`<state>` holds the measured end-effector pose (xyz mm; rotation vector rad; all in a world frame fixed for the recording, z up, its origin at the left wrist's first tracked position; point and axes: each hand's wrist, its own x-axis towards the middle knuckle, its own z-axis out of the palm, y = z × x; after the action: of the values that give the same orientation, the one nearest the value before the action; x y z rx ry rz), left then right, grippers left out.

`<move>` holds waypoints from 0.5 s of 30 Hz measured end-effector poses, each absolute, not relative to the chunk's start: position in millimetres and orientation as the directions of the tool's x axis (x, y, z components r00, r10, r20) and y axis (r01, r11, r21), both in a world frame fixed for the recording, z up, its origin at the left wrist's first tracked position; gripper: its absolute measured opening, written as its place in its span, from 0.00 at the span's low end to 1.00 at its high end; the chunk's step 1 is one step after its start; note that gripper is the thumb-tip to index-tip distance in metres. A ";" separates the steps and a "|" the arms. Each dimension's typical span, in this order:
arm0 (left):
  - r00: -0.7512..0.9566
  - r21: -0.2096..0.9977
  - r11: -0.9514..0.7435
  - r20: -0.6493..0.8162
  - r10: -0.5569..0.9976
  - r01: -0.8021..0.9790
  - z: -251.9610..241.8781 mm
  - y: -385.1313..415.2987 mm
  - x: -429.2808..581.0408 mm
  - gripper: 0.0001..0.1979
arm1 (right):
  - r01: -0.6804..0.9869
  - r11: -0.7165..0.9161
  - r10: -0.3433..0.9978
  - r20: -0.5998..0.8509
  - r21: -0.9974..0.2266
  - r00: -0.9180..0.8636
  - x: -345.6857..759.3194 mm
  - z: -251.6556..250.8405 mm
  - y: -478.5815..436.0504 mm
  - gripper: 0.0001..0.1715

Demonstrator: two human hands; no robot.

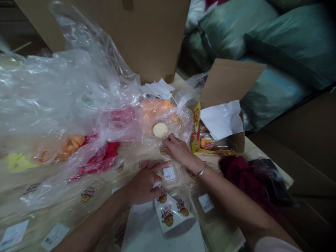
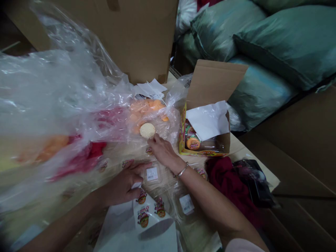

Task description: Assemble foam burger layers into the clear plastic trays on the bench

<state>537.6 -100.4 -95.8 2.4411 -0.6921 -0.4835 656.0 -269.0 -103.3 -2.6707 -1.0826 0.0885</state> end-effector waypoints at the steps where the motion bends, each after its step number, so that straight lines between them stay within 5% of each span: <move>1: 0.803 0.595 -0.715 -0.184 -0.566 -0.368 -95.9 -99.8 537.6 0.15 | 0.699 -0.671 0.716 0.026 -0.249 0.697 655.1 -102.8 -269.5 0.09; 4: 0.806 0.625 -0.696 -0.173 -0.566 -0.355 -92.4 -94.9 535.3 0.14 | 0.681 -0.643 0.710 0.060 -0.351 0.701 647.9 -97.8 -275.0 0.10; 7: 0.861 0.726 -0.615 -0.062 -0.504 -0.307 -80.6 -87.4 528.8 0.06 | 0.543 -0.498 0.661 0.109 -0.676 0.742 626.0 -82.4 -285.7 0.15; 10: 0.959 0.867 -0.457 0.076 -0.272 -0.198 -62.1 -81.1 522.9 0.10 | 0.267 -0.240 0.796 -0.032 -0.933 0.604 594.2 -61.2 -293.0 0.23; 13: 0.993 0.937 -0.339 0.056 -0.102 -0.088 -46.9 -71.9 526.3 0.15 | 0.065 -0.200 0.854 -0.142 -0.978 0.500 576.4 -45.0 -293.6 0.17; 15: 0.992 0.914 -0.387 0.108 -0.071 -0.127 -43.8 -60.8 536.3 0.18 | 0.014 -0.192 0.755 -0.138 -0.981 0.641 583.0 -40.8 -296.2 0.16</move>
<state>536.3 -60.8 -43.8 1.9694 -0.1402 0.0603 583.0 -296.2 -40.8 -1.6434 -0.6429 0.7566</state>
